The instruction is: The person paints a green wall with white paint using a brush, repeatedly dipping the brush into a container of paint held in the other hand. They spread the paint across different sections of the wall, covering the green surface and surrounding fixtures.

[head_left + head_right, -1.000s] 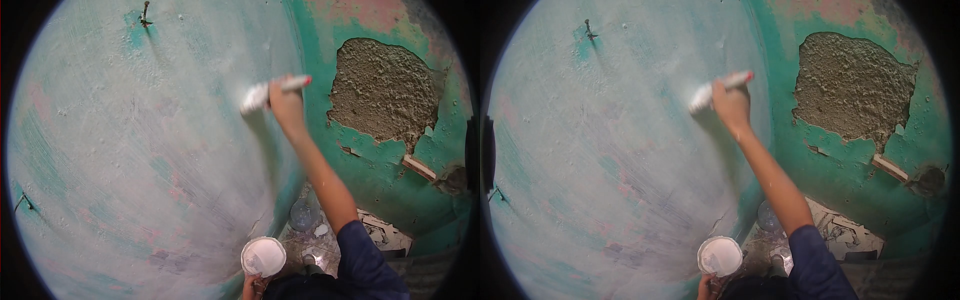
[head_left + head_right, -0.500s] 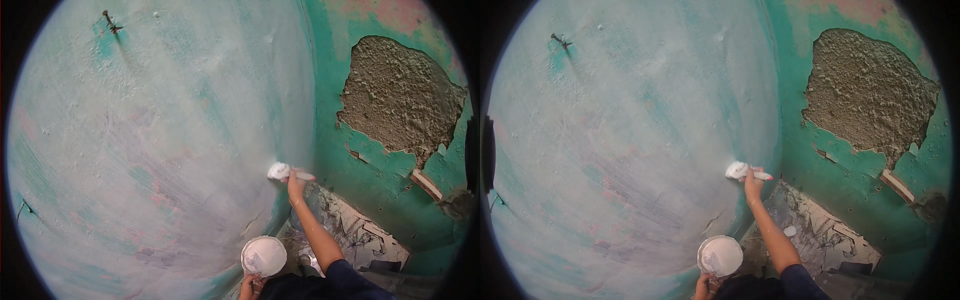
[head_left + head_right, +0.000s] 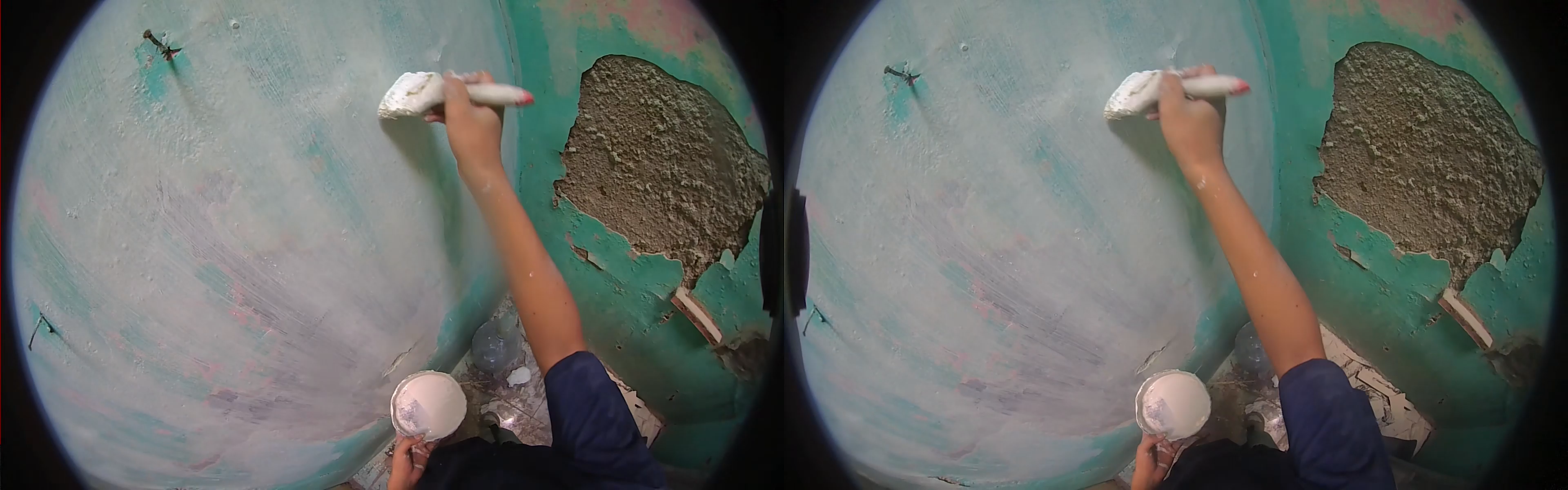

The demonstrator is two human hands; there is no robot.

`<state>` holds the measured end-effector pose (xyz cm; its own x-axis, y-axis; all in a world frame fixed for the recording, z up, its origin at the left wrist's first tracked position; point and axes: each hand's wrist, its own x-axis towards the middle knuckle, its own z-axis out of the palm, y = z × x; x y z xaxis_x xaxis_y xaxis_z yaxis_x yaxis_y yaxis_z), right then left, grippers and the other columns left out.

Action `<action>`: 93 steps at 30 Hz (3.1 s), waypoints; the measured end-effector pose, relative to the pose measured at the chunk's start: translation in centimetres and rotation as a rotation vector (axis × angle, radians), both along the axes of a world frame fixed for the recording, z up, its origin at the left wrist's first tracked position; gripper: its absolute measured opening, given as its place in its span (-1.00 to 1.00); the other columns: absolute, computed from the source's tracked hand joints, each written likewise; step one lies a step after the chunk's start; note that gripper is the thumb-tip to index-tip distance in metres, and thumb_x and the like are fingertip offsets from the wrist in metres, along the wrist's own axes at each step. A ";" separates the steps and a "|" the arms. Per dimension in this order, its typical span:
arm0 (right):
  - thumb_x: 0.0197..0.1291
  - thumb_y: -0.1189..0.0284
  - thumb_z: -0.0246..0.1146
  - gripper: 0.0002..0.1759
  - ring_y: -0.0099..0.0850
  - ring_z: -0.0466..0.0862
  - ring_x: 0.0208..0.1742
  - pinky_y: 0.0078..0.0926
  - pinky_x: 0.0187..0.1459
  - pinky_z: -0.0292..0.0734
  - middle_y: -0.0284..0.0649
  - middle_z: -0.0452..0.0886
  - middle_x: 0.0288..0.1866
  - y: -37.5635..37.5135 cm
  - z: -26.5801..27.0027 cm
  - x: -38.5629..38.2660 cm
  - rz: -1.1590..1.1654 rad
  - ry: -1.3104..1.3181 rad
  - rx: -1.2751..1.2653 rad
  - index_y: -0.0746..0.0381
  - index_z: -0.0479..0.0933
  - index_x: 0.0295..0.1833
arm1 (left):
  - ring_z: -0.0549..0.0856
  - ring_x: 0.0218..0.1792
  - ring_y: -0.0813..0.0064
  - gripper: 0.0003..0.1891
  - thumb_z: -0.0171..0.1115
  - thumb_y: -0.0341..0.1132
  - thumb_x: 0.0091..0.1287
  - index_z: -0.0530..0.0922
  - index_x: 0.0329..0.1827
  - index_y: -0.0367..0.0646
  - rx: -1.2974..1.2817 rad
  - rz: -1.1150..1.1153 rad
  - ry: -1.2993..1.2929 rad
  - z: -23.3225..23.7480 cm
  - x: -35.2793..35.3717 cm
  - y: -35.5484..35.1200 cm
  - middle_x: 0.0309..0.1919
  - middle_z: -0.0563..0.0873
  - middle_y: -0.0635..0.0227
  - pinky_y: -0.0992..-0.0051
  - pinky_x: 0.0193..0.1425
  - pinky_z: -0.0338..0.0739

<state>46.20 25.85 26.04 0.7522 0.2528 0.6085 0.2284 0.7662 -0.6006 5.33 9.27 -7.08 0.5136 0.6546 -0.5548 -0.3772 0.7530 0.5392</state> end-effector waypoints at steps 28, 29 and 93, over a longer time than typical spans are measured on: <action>0.46 0.28 0.16 -0.76 -0.47 0.57 0.00 -0.50 -0.10 0.63 -0.25 0.53 -0.07 0.8 -14.6 2.4 -0.059 0.304 -0.123 0.22 0.37 -0.03 | 0.42 0.41 0.06 -0.28 0.12 -0.52 0.19 0.18 0.49 -0.08 -0.013 0.103 -0.043 -0.3 1.6 -1.7 0.42 0.37 0.12 -0.04 0.47 0.37; 0.46 0.28 0.16 -0.76 -0.46 0.55 0.07 -0.48 -0.06 0.63 -0.24 0.51 -0.04 0.3 -18.3 2.0 -0.066 0.352 -0.173 0.22 0.38 -0.02 | 0.44 0.39 0.07 -0.29 0.12 -0.51 0.19 0.19 0.48 -0.08 -0.015 0.103 -0.029 -0.5 1.5 -1.7 0.41 0.39 0.12 -0.04 0.46 0.38; 0.09 0.42 0.36 -0.80 -0.05 0.65 -0.36 -0.19 -0.34 0.55 -0.07 0.61 -0.43 -19.1 -19.2 -26.0 -0.184 -0.591 -1.149 0.26 0.50 -0.27 | 0.37 0.39 0.28 -0.10 0.28 -0.60 0.12 -0.01 0.52 -0.09 0.221 0.007 -0.241 5.3 -1.4 1.3 0.35 0.33 0.18 0.24 0.48 0.29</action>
<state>20.21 6.76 6.80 0.5262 0.7690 0.3630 0.7273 -0.1858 -0.6607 3.92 10.57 -1.81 0.6078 0.7498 -0.2616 -0.5190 0.6244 0.5837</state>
